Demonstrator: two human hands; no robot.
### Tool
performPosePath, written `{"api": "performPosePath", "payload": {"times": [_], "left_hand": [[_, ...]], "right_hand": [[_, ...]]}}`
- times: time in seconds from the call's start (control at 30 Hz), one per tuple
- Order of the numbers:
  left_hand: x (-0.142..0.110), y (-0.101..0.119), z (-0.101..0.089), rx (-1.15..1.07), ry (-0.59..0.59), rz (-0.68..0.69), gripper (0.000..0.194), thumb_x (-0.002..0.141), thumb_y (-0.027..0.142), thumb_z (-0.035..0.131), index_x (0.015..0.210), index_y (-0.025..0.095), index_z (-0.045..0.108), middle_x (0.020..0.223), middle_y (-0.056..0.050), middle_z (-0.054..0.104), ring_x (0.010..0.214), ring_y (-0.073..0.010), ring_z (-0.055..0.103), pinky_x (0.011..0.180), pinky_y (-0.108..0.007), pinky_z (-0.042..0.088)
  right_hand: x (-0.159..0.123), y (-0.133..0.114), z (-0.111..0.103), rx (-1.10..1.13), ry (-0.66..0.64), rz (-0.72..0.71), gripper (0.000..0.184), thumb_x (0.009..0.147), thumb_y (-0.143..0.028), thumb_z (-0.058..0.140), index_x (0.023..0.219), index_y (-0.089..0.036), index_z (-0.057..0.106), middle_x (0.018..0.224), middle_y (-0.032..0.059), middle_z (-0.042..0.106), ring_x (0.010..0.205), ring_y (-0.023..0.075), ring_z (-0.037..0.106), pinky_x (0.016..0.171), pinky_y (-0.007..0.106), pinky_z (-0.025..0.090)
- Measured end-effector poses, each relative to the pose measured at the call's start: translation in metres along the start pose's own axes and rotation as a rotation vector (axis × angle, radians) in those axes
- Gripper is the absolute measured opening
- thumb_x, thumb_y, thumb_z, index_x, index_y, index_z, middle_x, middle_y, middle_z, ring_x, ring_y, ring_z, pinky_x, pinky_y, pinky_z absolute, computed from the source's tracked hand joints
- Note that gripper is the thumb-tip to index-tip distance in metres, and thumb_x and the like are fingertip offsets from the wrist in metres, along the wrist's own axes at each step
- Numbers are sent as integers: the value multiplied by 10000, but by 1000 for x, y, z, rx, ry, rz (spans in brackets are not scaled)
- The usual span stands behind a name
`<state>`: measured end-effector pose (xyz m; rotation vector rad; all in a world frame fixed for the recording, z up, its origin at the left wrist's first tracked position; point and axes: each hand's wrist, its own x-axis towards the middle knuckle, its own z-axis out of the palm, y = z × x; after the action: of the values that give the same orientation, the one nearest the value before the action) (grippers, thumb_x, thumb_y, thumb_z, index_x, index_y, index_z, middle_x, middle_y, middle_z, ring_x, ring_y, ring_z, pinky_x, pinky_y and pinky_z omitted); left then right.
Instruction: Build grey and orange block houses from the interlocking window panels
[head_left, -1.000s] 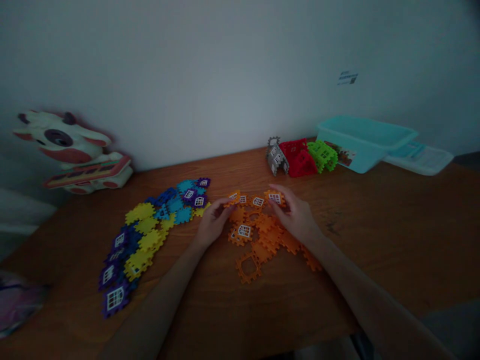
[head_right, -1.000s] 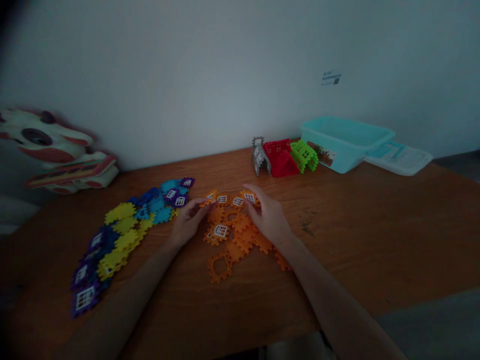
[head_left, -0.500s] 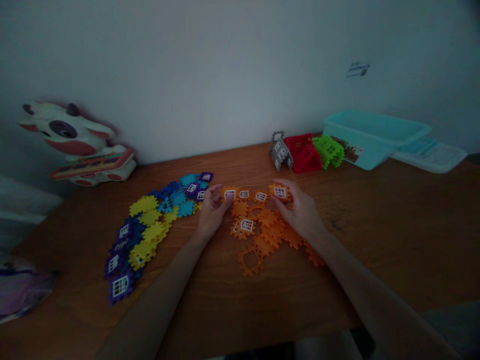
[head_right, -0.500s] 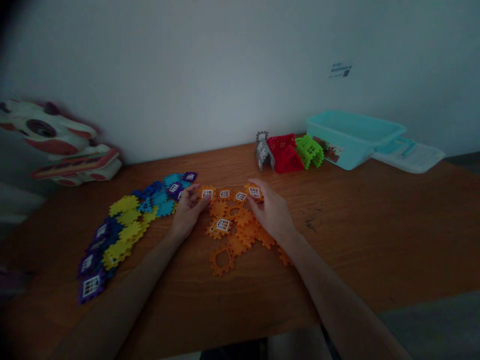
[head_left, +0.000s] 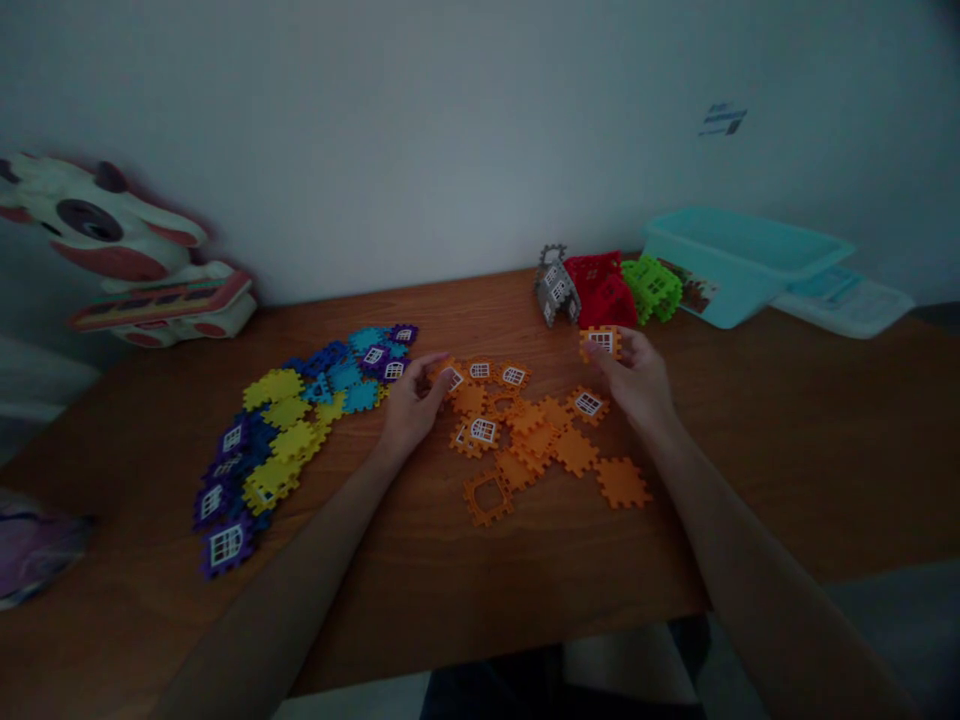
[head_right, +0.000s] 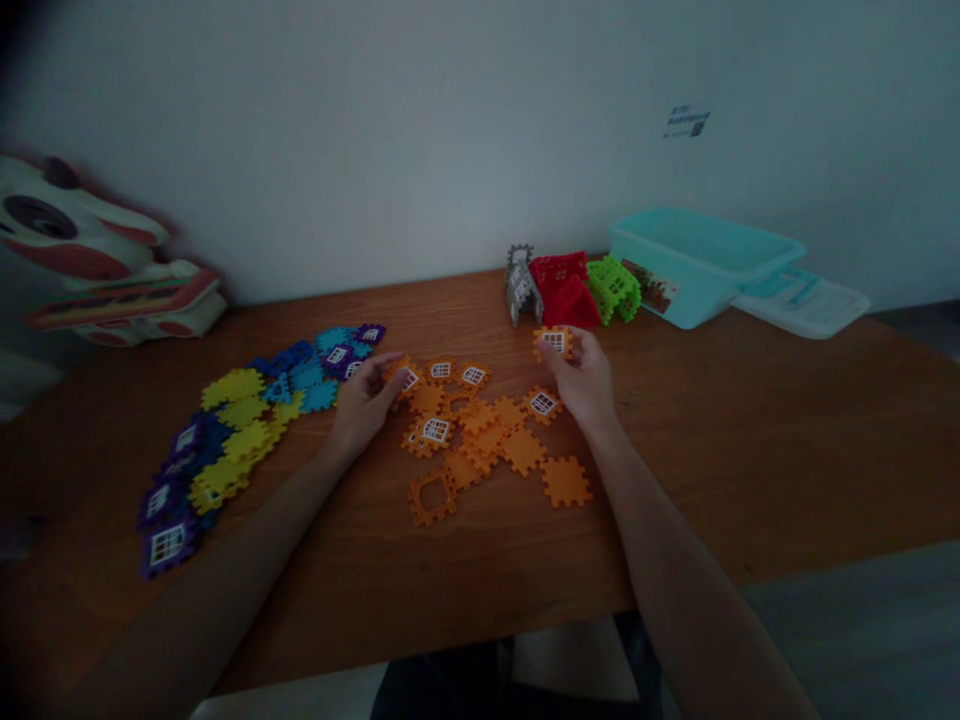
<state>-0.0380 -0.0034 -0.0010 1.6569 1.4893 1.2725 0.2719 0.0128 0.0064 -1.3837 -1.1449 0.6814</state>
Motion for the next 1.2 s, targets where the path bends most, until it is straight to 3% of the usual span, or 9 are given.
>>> {"api": "performPosePath", "payload": {"times": [0.13, 0.3, 0.47, 0.67, 0.8, 0.9, 1.07, 1.2], "left_hand": [[-2, -2, 2, 52, -70, 38, 377, 900, 440, 656, 1194, 205, 690, 857, -24, 701, 676, -150, 610, 587, -254, 472], [-7, 1, 6, 187, -156, 128, 354, 930, 413, 611, 1212, 212, 682, 1043, -58, 743, 756, -173, 645, 695, -305, 525], [-8, -3, 8, 268, -124, 252, 319, 932, 378, 616, 1197, 205, 647, 1170, -101, 691, 1022, -234, 660, 920, -411, 545], [-12, 4, 8, 335, -106, 422, 243, 950, 359, 612, 1144, 218, 647, 1179, -97, 667, 1137, -251, 623, 1023, -456, 503], [-21, 17, 4, 350, -296, 649, 227, 962, 348, 613, 1156, 240, 663, 1221, -84, 670, 1152, -238, 615, 1023, -431, 494], [-26, 23, 3, 357, -451, 757, 271, 942, 370, 648, 1178, 240, 664, 1248, -90, 668, 1164, -244, 613, 1022, -428, 491], [-26, 25, 5, 417, -489, 699, 386, 958, 404, 620, 1312, 250, 619, 1367, -105, 625, 1272, -272, 565, 1091, -468, 455], [-24, 22, 7, 446, -498, 653, 402, 983, 399, 578, 1353, 241, 591, 1400, -98, 621, 1317, -278, 539, 1133, -500, 423]], "right_hand": [[-2, 4, 1, -70, -75, -7, 513, 797, -500, 734, 1190, -186, 630, 1059, 120, 771, 888, 252, 743, 724, 384, 601], [-14, 2, 5, -395, -174, -146, 426, 854, -416, 693, 1211, -188, 651, 1080, 151, 766, 922, 294, 744, 820, 440, 581], [-18, 2, 9, -609, -256, -278, 378, 901, -348, 627, 1229, -161, 652, 1091, 174, 754, 942, 313, 728, 863, 473, 558], [-17, 9, 10, -652, -220, -415, 352, 899, -346, 634, 1208, -179, 664, 1150, 167, 697, 1084, 321, 659, 972, 506, 507], [-17, 6, 8, -722, -183, -472, 305, 902, -359, 651, 1144, -182, 704, 1113, 165, 658, 1081, 338, 625, 979, 517, 490], [-21, -6, 7, -643, -269, -547, 263, 923, -406, 651, 1068, -198, 723, 1072, 131, 669, 1056, 309, 626, 973, 479, 489], [-36, -29, 12, -591, -557, -672, 400, 872, -598, 685, 1054, -244, 724, 1099, 75, 706, 1073, 275, 634, 971, 439, 465], [-45, -35, 17, -660, -643, -675, 579, 769, -689, 734, 1125, -234, 706, 1133, 96, 727, 1085, 313, 643, 968, 485, 458]]}}
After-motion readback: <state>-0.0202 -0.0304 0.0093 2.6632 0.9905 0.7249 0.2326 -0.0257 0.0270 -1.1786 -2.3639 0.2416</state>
